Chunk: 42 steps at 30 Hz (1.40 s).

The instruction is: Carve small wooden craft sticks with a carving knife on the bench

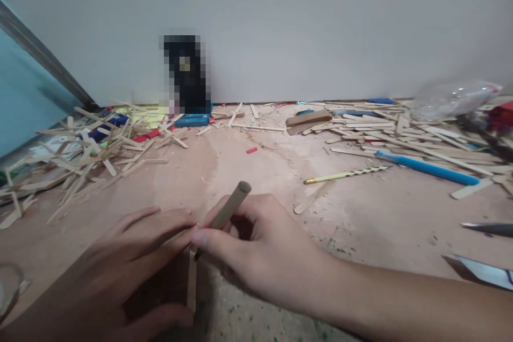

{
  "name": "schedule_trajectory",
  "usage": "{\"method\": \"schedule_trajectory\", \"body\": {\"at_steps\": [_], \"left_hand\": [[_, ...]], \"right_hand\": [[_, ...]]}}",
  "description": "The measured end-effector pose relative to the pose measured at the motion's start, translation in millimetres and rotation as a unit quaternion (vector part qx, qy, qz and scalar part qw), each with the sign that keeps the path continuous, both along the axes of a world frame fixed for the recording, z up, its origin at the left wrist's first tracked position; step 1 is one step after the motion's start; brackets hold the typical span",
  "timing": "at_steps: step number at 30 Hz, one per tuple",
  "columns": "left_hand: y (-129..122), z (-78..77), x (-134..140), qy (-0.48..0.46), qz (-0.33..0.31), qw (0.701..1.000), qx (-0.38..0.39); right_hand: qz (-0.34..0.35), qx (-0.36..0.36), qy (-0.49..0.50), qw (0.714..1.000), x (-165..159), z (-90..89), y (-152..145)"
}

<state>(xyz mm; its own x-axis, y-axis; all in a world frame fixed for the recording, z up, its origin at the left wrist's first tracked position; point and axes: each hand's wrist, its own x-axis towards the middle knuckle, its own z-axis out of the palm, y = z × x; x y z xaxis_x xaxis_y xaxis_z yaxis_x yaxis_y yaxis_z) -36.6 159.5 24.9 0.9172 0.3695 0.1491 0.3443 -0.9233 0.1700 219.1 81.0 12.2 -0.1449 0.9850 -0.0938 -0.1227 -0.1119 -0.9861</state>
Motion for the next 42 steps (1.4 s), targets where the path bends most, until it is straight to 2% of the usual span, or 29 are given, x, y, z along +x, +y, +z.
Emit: {"method": "schedule_trajectory", "body": {"at_steps": [5,9,13,20,25,30,33,37,42], "left_hand": [[-1,6.1,5,-0.011,-0.004,1.000,0.000],[-2,7.5,10,0.002,0.011,1.000,-0.011],[-2,5.1,11,-0.024,0.009,1.000,0.003],[-3,3.4,10,-0.024,-0.002,1.000,0.003],[-6,6.1,12,-0.034,0.013,0.999,-0.004],[-9,5.5,12,-0.028,0.023,0.999,-0.031],[-9,3.2,11,-0.022,0.020,0.999,-0.037],[-9,2.0,11,-0.035,0.007,0.998,-0.044],[-6,4.1,14,-0.023,0.018,0.995,-0.096]], "right_hand": [[-0.056,-0.009,0.018,0.998,-2,-2.1,-3],[-0.053,-0.011,-0.028,0.998,-1,-1.7,-2],[-0.045,-0.018,-0.067,0.997,0,-1.8,-1],[-0.048,0.013,-0.090,0.995,-1,-2.2,-4],[-0.061,0.051,-0.096,0.992,-2,-4.0,-5],[-0.090,0.096,-0.156,0.979,-5,-2.1,-13],[-0.096,0.082,-0.135,0.983,-7,-0.9,-15],[-0.066,0.009,-0.070,0.995,-4,-0.7,-9],[-0.044,-0.007,-0.090,0.995,4,2.9,-4]]}}
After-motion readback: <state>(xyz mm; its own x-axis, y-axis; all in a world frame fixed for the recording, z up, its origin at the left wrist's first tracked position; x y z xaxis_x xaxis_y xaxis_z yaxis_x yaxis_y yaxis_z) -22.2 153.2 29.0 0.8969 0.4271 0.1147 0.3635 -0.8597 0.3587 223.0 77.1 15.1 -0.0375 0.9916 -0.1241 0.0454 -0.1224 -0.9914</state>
